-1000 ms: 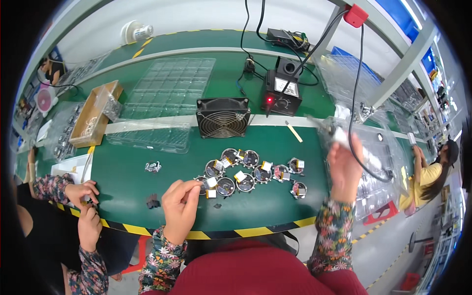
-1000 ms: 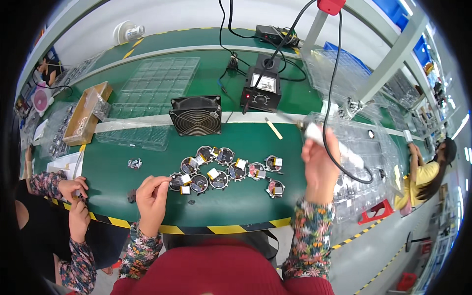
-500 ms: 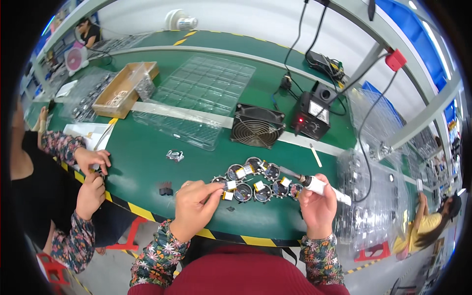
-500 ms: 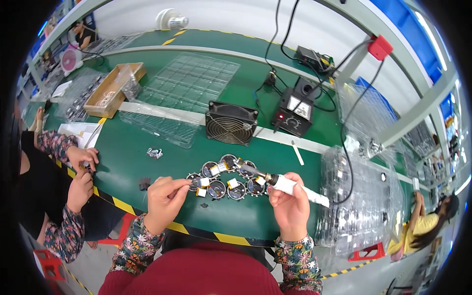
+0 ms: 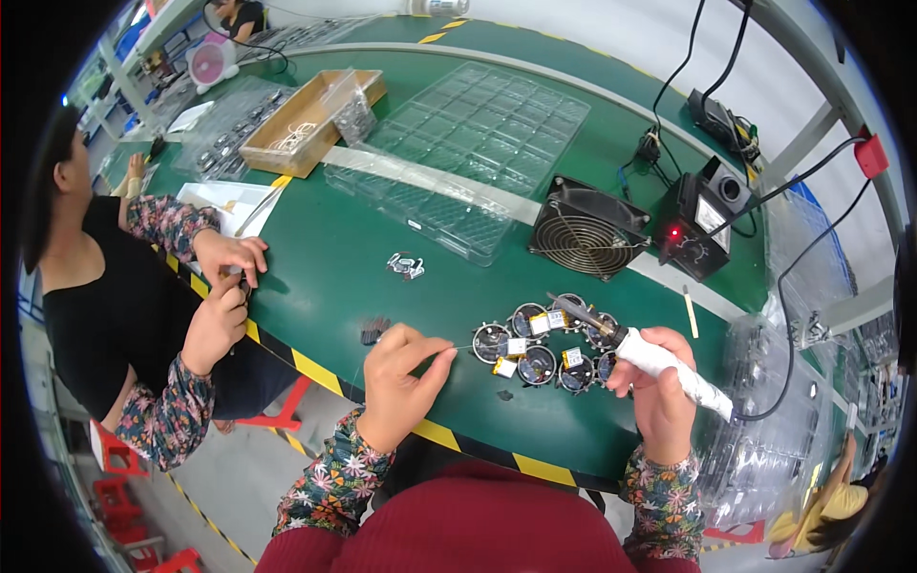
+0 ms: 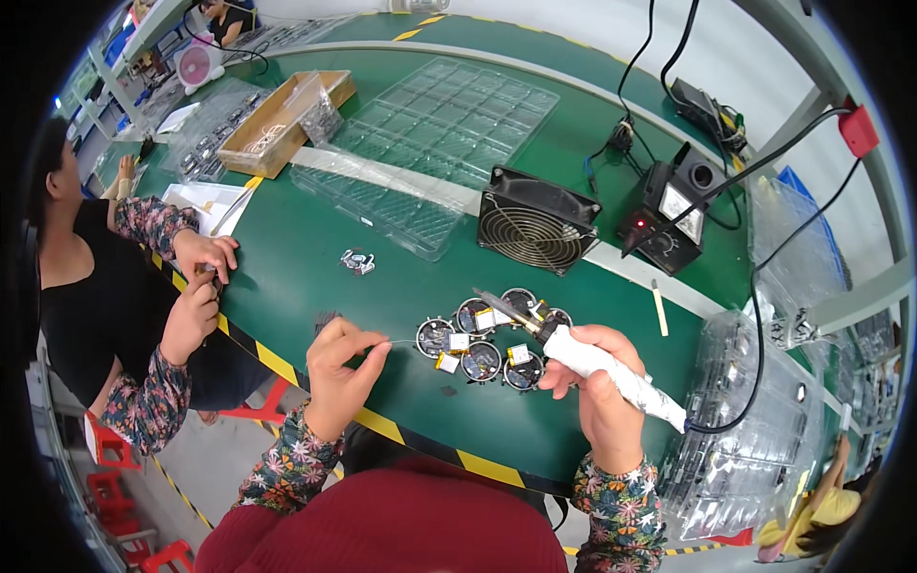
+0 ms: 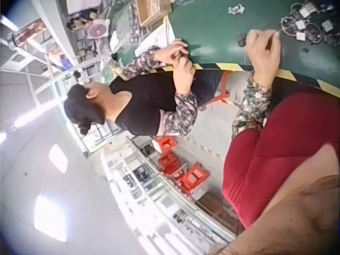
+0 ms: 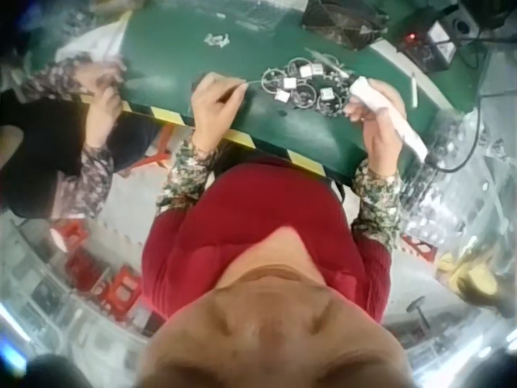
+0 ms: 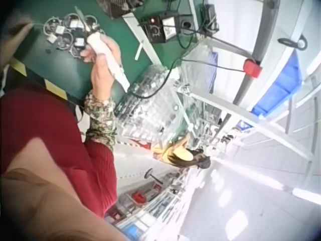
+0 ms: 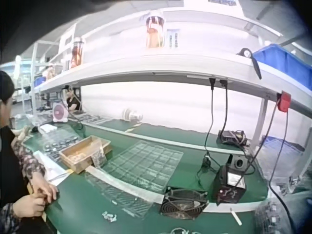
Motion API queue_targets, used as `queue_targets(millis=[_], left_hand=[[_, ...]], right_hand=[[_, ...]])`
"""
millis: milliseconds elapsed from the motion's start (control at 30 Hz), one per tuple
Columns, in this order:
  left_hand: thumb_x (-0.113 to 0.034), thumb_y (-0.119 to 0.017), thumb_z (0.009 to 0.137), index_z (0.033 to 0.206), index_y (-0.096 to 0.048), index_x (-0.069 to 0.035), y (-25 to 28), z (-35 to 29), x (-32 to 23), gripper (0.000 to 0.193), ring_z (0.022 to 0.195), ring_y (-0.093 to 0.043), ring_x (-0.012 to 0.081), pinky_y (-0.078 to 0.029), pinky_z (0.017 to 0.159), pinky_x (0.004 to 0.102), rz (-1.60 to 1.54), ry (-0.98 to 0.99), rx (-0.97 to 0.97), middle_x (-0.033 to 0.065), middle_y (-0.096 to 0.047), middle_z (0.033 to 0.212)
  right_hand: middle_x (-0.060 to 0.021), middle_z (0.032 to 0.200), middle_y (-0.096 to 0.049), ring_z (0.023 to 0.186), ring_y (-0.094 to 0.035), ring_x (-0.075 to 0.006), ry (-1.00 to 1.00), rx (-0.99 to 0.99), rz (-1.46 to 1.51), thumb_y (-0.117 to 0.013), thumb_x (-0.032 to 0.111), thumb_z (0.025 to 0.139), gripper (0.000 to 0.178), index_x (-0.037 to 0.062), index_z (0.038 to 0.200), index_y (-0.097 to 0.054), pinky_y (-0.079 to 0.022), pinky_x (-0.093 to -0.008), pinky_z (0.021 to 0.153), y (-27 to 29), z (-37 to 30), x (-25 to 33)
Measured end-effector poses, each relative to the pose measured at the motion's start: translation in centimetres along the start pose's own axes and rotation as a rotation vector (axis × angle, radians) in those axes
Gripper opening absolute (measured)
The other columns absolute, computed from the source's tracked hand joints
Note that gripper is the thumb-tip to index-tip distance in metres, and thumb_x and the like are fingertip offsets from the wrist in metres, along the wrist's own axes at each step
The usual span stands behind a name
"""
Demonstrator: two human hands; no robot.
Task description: The person solders electrical connections onto circular electronic watch assemblies using a soldering iron and solder wire at a workbench.
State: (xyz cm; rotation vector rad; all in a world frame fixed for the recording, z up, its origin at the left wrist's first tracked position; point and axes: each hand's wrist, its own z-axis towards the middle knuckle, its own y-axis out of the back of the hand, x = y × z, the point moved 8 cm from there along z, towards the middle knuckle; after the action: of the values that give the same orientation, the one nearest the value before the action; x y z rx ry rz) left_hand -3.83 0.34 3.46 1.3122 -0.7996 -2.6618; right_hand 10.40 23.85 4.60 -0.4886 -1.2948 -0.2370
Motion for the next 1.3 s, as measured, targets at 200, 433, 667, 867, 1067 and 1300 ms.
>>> queue_targets(millis=[200, 433, 667, 867, 1067, 1300], left_hand=[[0.002, -0.067, 0.073, 0.081, -0.066, -0.002, 0.9, -1.5, 1.6, 0.009, 0.053, -0.045, 0.0088, -0.034, 0.047, 0.0224, -0.078, 0.128, 0.023, 0.0024, -0.047, 0.061], [-0.002, -0.068, 0.073, 0.082, -0.067, -0.004, 0.7, -1.3, 1.2, 0.009, 0.048, -0.043, 0.0149, -0.033, 0.046, 0.0283, 0.04, 0.136, 0.064, 0.0047, -0.044, 0.055], [0.0, -0.069, 0.069, 0.08, -0.068, -0.004, -0.7, -0.4, 1.3, 0.012, 0.052, -0.041, 0.0114, -0.032, 0.048, 0.0249, -0.017, 0.083, 0.029, 0.0021, -0.043, 0.059], [-0.002, -0.071, 0.067, 0.08, -0.068, -0.006, -0.8, -0.4, 1.3, 0.014, 0.052, -0.044, 0.0143, -0.035, 0.047, 0.0275, -0.027, 0.061, -0.006, 0.0035, -0.045, 0.06], [-0.001, -0.071, 0.066, 0.079, -0.068, -0.006, -0.7, -0.4, 1.4, 0.014, 0.053, -0.043, 0.0134, -0.034, 0.047, 0.0266, -0.024, 0.056, -0.006, 0.0031, -0.044, 0.061], [-0.001, -0.071, 0.067, 0.079, -0.068, -0.005, -1.0, -0.3, 1.5, 0.014, 0.054, -0.043, 0.0131, -0.034, 0.048, 0.0259, -0.027, 0.063, 0.005, 0.0029, -0.044, 0.061]], right_hand=[[-0.0074, 0.075, -0.054, 0.057, -0.053, -0.0158, -0.1, 0.006, 0.11, -0.054, 0.045, 0.086, 0.05, 0.004, 0.113, -0.045, -0.042, -0.0253, 0.051, -1.0, -0.1, -2.4], [-0.0023, 0.064, -0.045, 0.053, -0.041, -0.0109, -0.088, -0.121, 0.275, -0.054, 0.025, 0.089, 0.027, 0.0035, 0.103, -0.046, -0.036, -0.0245, 0.051, -0.7, 0.1, -3.4], [-0.0075, 0.077, -0.053, 0.062, -0.049, -0.0105, -0.135, -0.099, -0.142, -0.062, 0.016, 0.079, 0.031, 0.0007, 0.1, -0.044, -0.041, -0.0214, 0.056, -1.6, -0.9, -3.9], [-0.0083, 0.079, -0.054, 0.066, -0.051, -0.0114, -0.159, -0.073, -0.137, -0.062, 0.015, 0.078, 0.031, 0.0007, 0.099, -0.045, -0.042, -0.0225, 0.057, -1.6, -1.0, -4.5], [-0.0081, 0.079, -0.055, 0.066, -0.051, -0.0117, -0.143, -0.069, -0.09, -0.064, 0.019, 0.079, 0.035, 0.0005, 0.1, -0.044, -0.042, -0.0229, 0.057, -1.8, -0.9, -4.6], [-0.0077, 0.078, -0.055, 0.065, -0.051, -0.0118, -0.151, -0.066, -0.043, -0.066, 0.022, 0.079, 0.037, 0.0007, 0.1, -0.045, -0.042, -0.023, 0.057, -1.8, -1.0, -4.8]])
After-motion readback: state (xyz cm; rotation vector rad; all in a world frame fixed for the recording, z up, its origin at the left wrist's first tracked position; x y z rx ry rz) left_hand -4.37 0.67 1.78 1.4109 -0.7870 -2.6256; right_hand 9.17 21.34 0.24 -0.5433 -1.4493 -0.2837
